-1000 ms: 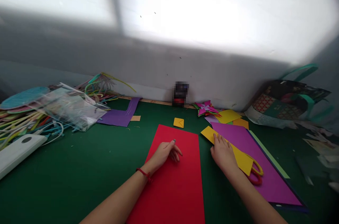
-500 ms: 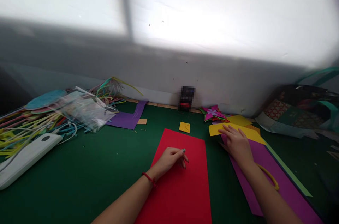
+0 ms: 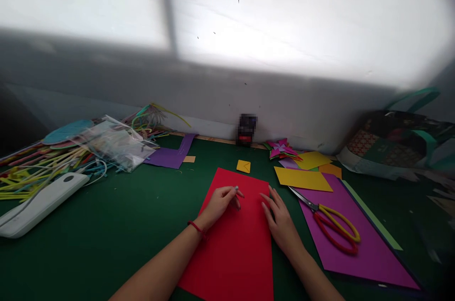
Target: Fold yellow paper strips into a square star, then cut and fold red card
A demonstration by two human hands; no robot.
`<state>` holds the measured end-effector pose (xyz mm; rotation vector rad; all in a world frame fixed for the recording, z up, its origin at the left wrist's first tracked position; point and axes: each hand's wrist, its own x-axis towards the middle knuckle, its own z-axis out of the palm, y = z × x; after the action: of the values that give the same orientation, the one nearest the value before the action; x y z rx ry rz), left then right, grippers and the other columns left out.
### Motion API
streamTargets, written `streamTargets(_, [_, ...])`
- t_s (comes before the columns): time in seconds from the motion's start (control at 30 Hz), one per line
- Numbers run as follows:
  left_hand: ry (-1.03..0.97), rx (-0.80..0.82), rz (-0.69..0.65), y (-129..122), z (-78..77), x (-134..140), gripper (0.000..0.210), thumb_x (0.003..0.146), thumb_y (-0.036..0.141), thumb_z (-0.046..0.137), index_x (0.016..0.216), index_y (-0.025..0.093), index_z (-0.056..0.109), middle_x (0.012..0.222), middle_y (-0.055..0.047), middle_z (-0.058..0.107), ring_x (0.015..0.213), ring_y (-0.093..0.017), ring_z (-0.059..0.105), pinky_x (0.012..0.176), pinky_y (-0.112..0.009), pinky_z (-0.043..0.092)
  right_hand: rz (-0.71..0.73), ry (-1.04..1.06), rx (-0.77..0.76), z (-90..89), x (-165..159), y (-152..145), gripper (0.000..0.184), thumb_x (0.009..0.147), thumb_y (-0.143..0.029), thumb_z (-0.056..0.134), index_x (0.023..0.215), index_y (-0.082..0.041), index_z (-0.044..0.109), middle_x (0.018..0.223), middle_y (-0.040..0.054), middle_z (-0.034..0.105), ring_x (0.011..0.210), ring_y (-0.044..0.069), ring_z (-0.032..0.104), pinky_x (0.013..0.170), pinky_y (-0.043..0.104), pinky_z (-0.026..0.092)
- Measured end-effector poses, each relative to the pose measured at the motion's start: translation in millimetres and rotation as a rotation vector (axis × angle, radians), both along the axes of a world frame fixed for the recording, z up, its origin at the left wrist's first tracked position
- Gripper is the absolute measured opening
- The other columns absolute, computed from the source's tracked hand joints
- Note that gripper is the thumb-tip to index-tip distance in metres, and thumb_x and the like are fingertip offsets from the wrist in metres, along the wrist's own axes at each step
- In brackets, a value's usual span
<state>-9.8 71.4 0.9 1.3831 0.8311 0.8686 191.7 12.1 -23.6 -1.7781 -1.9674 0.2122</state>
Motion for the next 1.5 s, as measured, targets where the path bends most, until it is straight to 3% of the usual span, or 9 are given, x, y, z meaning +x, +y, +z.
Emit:
streamTargets(0.17, [0.187, 0.214, 0.046, -4.5, 14.3, -3.8, 0.035, 0.087, 0.041, 0.036, 0.103, 0.018, 0.058, 0.101, -0.009, 0.061, 0.095, -0.020, 0.057, 0.084, -0.031, 0.043, 0.039, -0.023, -0.057, -2.3, 1.8, -0.6, 0.045, 0.089, -0.041, 0.032, 0.132, -0.030, 0.035, 0.146, -0.0004, 0.018, 0.133, 0.026, 0.012, 0.103, 0.047, 0.026])
streamTargets(0.37, [0.790, 0.280, 0.108, -26.0, 25.1, -17.7, 0.061, 0.079, 0.046, 0.048, 0.133, 0.021, 0.033, 0.144, -0.011, 0.021, 0.132, -0.031, 0.014, 0.104, -0.050, 0.015, 0.028, -0.060, -0.059, -2.7, 2.3, -0.8, 0.044, 0.089, -0.038, 0.033, 0.132, -0.030, 0.035, 0.147, -0.0010, 0.014, 0.133, 0.026, 0.009, 0.102, 0.046, 0.029])
streamTargets(0.6, [0.826, 0.384, -0.443, -81.2, 30.6, -29.6, 0.111, 0.053, 0.060, 0.067, 0.138, 0.033, 0.000, 0.146, -0.003, -0.017, 0.129, -0.036, -0.016, 0.102, -0.058, 0.000, 0.001, -0.041, -0.029, -5.3, 1.7, -0.4, 0.042, 0.089, -0.031, 0.031, 0.129, -0.026, 0.040, 0.147, 0.0013, 0.016, 0.134, 0.024, 0.007, 0.102, 0.044, 0.028])
streamTargets(0.7, [0.838, 0.417, -0.592, -88.2, 24.0, -36.6, 0.112, 0.048, 0.061, 0.069, 0.139, 0.032, 0.009, 0.146, -0.006, -0.012, 0.129, -0.038, -0.014, 0.100, -0.060, -0.003, -0.045, 0.039, -0.031, -5.2, -0.1, 0.2, 0.042, 0.089, -0.034, 0.030, 0.127, -0.022, 0.044, 0.145, 0.0048, 0.020, 0.133, 0.024, 0.012, 0.103, 0.043, 0.027])
streamTargets(0.93, [0.847, 0.640, -0.569, -89.6, 21.7, -42.3, 0.078, 0.063, 0.055, 0.063, 0.131, 0.029, 0.036, 0.145, -0.008, 0.020, 0.131, -0.036, 0.013, 0.103, -0.054, 0.009, -0.141, 0.403, 0.013, -0.2, -1.3, 0.1, 0.041, 0.087, -0.041, 0.032, 0.113, -0.018, 0.054, 0.137, 0.0093, 0.035, 0.125, 0.025, 0.033, 0.100, 0.041, 0.032])
streamTargets(1.07, [0.887, 0.848, -0.574, -110.7, 27.3, -34.9, 0.064, 0.074, 0.038, 0.061, 0.131, 0.026, 0.034, 0.137, -0.005, 0.039, 0.121, -0.026, 0.040, 0.099, -0.041, 0.031, -0.161, 0.442, 0.033, 0.3, -0.6, 0.6, 0.039, 0.086, -0.041, 0.034, 0.106, -0.018, 0.057, 0.132, 0.0110, 0.041, 0.121, 0.026, 0.038, 0.097, 0.040, 0.035])
streamTargets(1.23, [0.858, 1.110, -0.521, -136.2, 31.6, -22.0, 0.039, 0.089, 0.013, 0.033, 0.128, 0.016, 0.037, 0.132, -0.008, 0.046, 0.111, -0.022, 0.050, 0.090, -0.032, 0.042, -0.172, 0.503, 0.057, -0.9, 2.1, 2.4, 0.036, 0.086, -0.042, 0.036, 0.101, -0.018, 0.059, 0.128, 0.0105, 0.045, 0.118, 0.025, 0.041, 0.098, 0.037, 0.034])
streamTargets(1.33, [0.796, 1.027, -0.413, -132.6, 34.8, -22.1, 0.043, 0.088, 0.011, 0.035, 0.130, 0.017, 0.034, 0.122, -0.007, 0.054, 0.102, -0.019, 0.057, 0.082, -0.028, 0.047, -0.217, 0.561, 0.072, -1.8, 7.0, 4.2, 0.040, 0.087, -0.043, 0.032, 0.106, -0.018, 0.056, 0.125, 0.0113, 0.048, 0.117, 0.025, 0.042, 0.097, 0.038, 0.033])
streamTargets(1.5, [0.538, 0.587, -0.073, -109.4, 41.3, -34.9, 0.031, 0.089, 0.018, 0.035, 0.115, 0.026, 0.050, 0.096, -0.002, 0.067, 0.082, -0.017, 0.064, 0.068, -0.023, 0.051, -0.266, 0.660, 0.060, 0.1, 11.9, 4.0, 0.043, 0.087, -0.046, 0.030, 0.114, -0.020, 0.051, 0.120, 0.0105, 0.053, 0.115, 0.026, 0.044, 0.093, 0.040, 0.035])
